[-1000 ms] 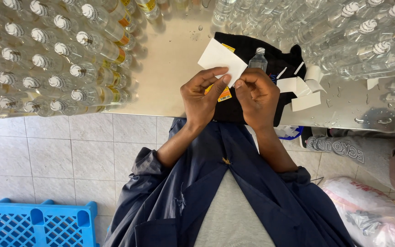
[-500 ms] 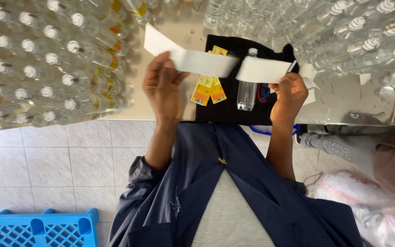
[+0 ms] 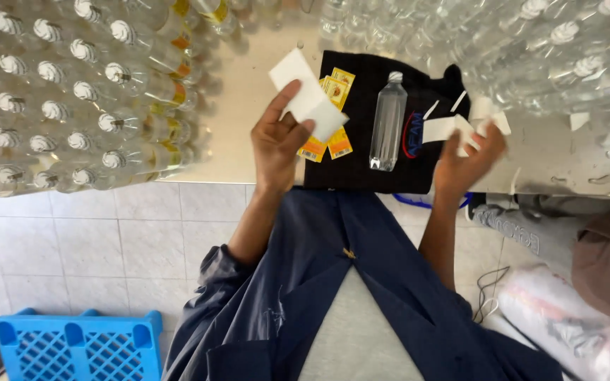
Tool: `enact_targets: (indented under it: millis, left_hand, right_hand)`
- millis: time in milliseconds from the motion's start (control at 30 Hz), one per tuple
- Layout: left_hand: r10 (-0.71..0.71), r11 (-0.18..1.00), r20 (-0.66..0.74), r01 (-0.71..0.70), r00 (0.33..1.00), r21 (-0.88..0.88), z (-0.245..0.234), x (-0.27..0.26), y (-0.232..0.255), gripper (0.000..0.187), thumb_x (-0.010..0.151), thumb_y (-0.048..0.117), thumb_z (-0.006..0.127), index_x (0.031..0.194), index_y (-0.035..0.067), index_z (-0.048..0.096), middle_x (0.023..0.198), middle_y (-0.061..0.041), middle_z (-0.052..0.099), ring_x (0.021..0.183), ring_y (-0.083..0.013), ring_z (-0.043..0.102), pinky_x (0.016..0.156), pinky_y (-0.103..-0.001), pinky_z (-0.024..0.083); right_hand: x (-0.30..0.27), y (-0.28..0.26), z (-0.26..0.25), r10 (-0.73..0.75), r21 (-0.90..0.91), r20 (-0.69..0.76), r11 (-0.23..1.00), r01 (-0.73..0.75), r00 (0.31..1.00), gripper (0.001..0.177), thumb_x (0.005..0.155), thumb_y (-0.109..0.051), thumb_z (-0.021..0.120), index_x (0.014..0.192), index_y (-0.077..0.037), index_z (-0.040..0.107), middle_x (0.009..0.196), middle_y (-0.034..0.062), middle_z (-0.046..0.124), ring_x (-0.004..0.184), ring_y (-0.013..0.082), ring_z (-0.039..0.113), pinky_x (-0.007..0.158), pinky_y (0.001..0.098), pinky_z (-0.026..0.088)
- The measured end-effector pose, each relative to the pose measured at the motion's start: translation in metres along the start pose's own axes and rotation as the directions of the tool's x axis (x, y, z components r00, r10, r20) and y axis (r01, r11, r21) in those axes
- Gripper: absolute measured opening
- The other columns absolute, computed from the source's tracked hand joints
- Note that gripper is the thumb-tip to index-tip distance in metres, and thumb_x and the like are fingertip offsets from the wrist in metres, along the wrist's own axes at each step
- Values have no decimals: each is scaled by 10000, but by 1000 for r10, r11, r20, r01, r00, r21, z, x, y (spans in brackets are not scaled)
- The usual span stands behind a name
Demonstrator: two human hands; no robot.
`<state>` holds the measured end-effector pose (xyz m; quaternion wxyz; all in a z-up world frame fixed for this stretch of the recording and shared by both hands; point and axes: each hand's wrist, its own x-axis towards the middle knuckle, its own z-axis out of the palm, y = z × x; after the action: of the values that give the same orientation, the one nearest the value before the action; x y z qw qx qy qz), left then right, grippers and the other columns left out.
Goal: The person repeatedly picks up clear plastic bottles from a table, peels yellow labels from a sheet, and applies them to the bottles. After labeling, the person places the bottles back onto the table among other similar bottles.
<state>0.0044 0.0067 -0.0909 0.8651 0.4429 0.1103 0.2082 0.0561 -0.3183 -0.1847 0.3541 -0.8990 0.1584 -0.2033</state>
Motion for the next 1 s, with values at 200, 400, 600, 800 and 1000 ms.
enact_targets:
  millis: [200, 400, 600, 800, 1000]
  left_hand:
    - [-50, 980, 171, 15, 984, 197, 5, -14, -2, 544, 976, -138, 783, 1491, -38, 641, 1442, -247, 667, 1226, -320, 757, 1062, -445, 663]
    - [-68, 848, 114, -3, 991, 530, -50, -45, 20, 650, 995, 14, 842, 1576, 62, 556, 1163, -169, 782, 1140, -350, 793, 1109, -516, 606]
    - [-651, -258, -434, 356, 623, 898, -315, -149, -197, 634, 949, 623, 507, 1031, 90, 839, 1004, -233, 810, 1068, -482, 768, 932, -633, 569]
    - [-655, -662, -734, 333, 179, 672, -252, -159, -298, 952, 996, 619, 625, 1721, 70, 346, 1682, -379, 345, 1397, -650, 429, 877, -869, 421]
    - [-463, -787, -860, 349, 212, 509, -203, -185, -265, 618, 1149, 296, 427, 1568, -156, 387, 1420, -548, 379, 1138, -742, 455, 723, -822, 420]
  right_hand:
    - [-28, -174, -11, -439, 686, 414, 726, 44, 797, 394, 1068, -279, 796, 1352, -15, 734, 1272, 169, 734, 1225, 326, 725, 1037, 445, 582]
    - [-29, -182, 3, -551, 696, 554, 717, 15, 624, 79, 1055, -82, 824, 1099, -18, 811, 951, 79, 725, 878, 184, 718, 831, 342, 601]
    - [-45, -171, 12, -448, 646, 637, 754, -117, 627, 47, 1046, -75, 799, 1030, -31, 801, 800, 43, 669, 721, 100, 599, 726, 293, 569]
    - [-43, -169, 16, -546, 718, 651, 669, -193, 527, 118, 1108, -79, 730, 1022, -1, 747, 828, 53, 629, 762, 69, 524, 715, 293, 518]
    - [-41, -148, 9, -619, 757, 637, 616, -218, 460, 166, 1133, -137, 730, 1060, 13, 718, 892, 75, 640, 804, 101, 582, 769, 318, 542]
